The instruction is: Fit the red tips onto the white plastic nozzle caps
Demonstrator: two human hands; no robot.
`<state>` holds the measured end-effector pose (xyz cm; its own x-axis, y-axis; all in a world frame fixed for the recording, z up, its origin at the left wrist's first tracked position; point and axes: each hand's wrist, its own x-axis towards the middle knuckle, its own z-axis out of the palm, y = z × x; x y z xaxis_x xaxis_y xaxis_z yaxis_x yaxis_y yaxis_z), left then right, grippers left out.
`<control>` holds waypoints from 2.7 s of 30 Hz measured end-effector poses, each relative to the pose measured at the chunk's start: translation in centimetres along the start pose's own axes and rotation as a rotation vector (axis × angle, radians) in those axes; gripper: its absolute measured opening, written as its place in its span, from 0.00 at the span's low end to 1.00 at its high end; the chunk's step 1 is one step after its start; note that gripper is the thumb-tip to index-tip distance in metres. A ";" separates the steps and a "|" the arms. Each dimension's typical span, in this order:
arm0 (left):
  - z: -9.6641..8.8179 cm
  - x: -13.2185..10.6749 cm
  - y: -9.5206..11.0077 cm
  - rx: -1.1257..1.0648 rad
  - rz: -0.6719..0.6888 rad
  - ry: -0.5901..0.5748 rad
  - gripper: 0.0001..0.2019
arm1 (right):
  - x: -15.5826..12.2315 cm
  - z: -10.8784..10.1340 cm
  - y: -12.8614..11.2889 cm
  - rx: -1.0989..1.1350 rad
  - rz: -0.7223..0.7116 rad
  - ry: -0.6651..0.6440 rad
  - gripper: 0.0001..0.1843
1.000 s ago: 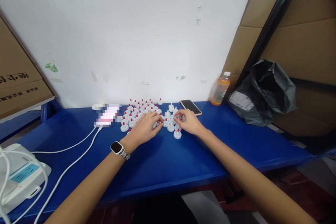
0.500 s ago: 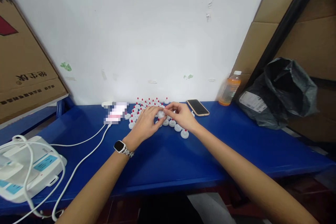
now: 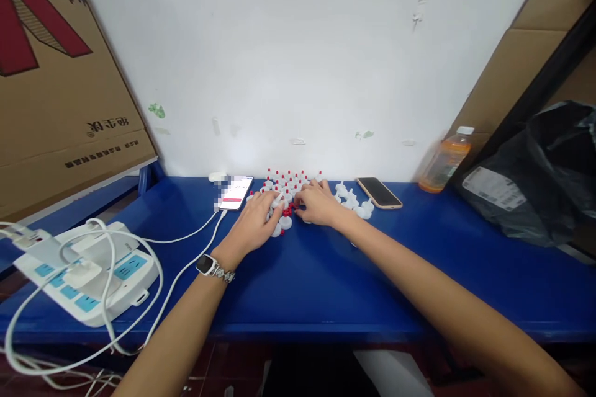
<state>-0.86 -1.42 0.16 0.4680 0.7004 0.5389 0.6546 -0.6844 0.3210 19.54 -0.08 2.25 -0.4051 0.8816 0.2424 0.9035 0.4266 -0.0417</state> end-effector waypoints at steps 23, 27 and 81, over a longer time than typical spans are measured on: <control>0.7 -0.6 1.1 -0.020 0.011 -0.031 0.16 | -1.1 0.9 0.7 0.037 0.115 0.056 0.11; 0.8 -0.6 1.1 -0.024 0.005 -0.031 0.16 | -1.7 0.8 0.7 0.032 0.117 0.054 0.12; -0.7 -1.1 3.5 -0.004 0.090 -0.118 0.18 | -2.6 -0.3 -1.2 1.536 0.096 0.178 0.18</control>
<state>0.50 -4.70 1.22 0.5918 0.6547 0.4703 0.6043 -0.7464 0.2786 19.51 -2.94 1.94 -0.2340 0.9299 0.2839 -0.1292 0.2597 -0.9570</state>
